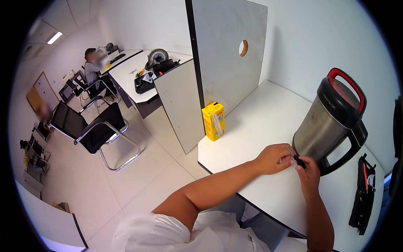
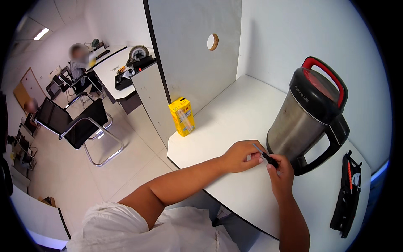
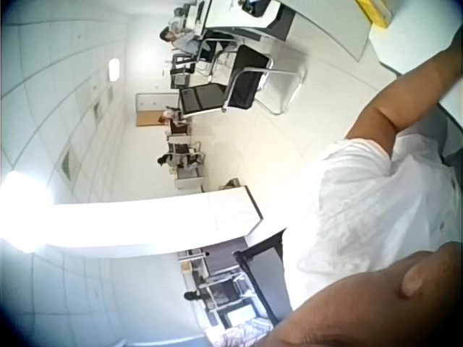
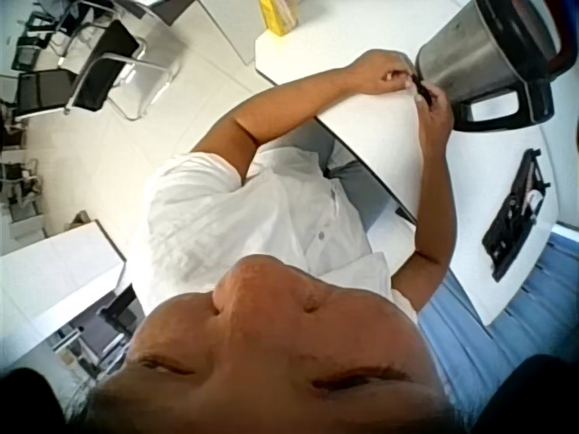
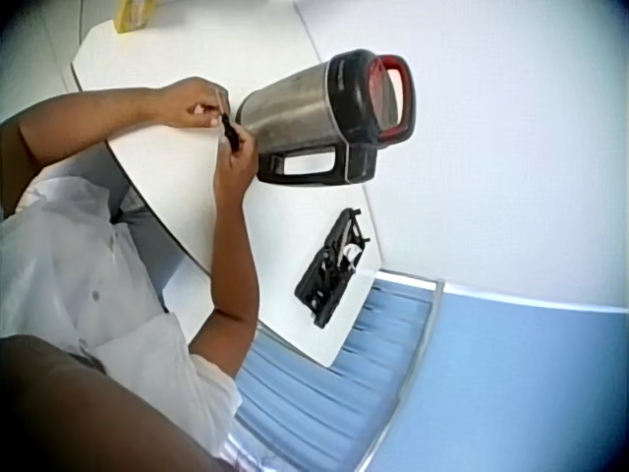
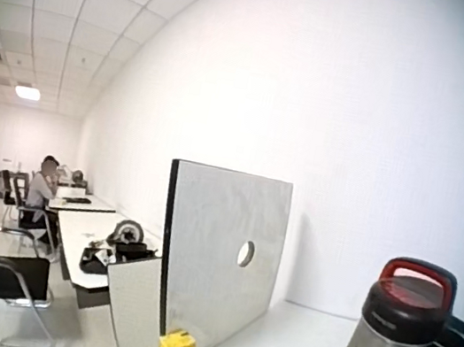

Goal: The person uses a screwdriver to remove screws from the base of an electric kettle, then separates the kettle body from the base. The base is placed on the table, and the person continues to unscrew components on the base.

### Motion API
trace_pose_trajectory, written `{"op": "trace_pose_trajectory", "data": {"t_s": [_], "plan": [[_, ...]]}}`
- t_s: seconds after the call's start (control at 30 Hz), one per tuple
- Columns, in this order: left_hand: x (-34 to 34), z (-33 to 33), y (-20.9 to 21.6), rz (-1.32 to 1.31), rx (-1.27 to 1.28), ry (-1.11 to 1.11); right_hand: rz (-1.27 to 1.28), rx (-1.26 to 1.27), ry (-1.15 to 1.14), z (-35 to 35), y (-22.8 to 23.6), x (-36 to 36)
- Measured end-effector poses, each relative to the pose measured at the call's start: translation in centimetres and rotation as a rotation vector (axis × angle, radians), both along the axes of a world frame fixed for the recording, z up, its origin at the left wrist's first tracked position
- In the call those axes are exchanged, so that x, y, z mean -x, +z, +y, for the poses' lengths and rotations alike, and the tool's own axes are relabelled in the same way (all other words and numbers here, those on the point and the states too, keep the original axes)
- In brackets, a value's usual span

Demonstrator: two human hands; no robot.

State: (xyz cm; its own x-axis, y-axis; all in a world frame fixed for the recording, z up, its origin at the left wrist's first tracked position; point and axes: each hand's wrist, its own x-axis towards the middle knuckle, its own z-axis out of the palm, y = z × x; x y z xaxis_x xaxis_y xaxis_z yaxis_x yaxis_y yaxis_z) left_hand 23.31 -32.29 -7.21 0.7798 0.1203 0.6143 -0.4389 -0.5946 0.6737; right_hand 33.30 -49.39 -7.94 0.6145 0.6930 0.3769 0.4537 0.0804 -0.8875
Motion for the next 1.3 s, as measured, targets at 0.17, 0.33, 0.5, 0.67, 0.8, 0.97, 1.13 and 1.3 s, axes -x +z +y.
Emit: {"op": "trace_pose_trajectory", "data": {"t_s": [0.17, 0.33, 0.5, 0.67, 0.8, 0.97, 1.13, 1.3], "plan": [[0.0, -0.1, 0.0, 0.001, 0.017, 0.022, 0.015, 0.006, 0.013, -0.2, -0.2, 0.0], [-0.1, 0.1, -0.2, 0.018, 0.003, 0.026, -0.086, 0.038, -0.029, 0.0, 0.2, 0.1], [0.1, 0.0, -0.1, 0.048, 0.010, -0.008, -0.099, 0.027, -0.044, 0.0, 0.4, 0.5], [0.1, -0.1, 0.0, 0.092, 0.023, -0.045, -0.219, 0.061, -0.001, -0.3, 0.2, 0.1], [0.0, -0.1, 0.1, 0.082, 0.003, -0.045, -0.241, 0.043, -0.041, -0.1, 0.2, 0.3], [-0.1, -0.1, -0.1, 0.066, 0.026, -0.042, -0.353, 0.054, -0.060, -0.2, 0.9, 0.5], [0.0, -0.1, 0.1, 0.093, -0.005, -0.032, -0.375, 0.016, -0.116, 0.0, 1.3, 0.6], [-0.5, -0.2, -0.6, 0.023, 0.028, -0.021, -0.367, 0.046, -0.095, -0.4, 1.1, 0.5]]}}
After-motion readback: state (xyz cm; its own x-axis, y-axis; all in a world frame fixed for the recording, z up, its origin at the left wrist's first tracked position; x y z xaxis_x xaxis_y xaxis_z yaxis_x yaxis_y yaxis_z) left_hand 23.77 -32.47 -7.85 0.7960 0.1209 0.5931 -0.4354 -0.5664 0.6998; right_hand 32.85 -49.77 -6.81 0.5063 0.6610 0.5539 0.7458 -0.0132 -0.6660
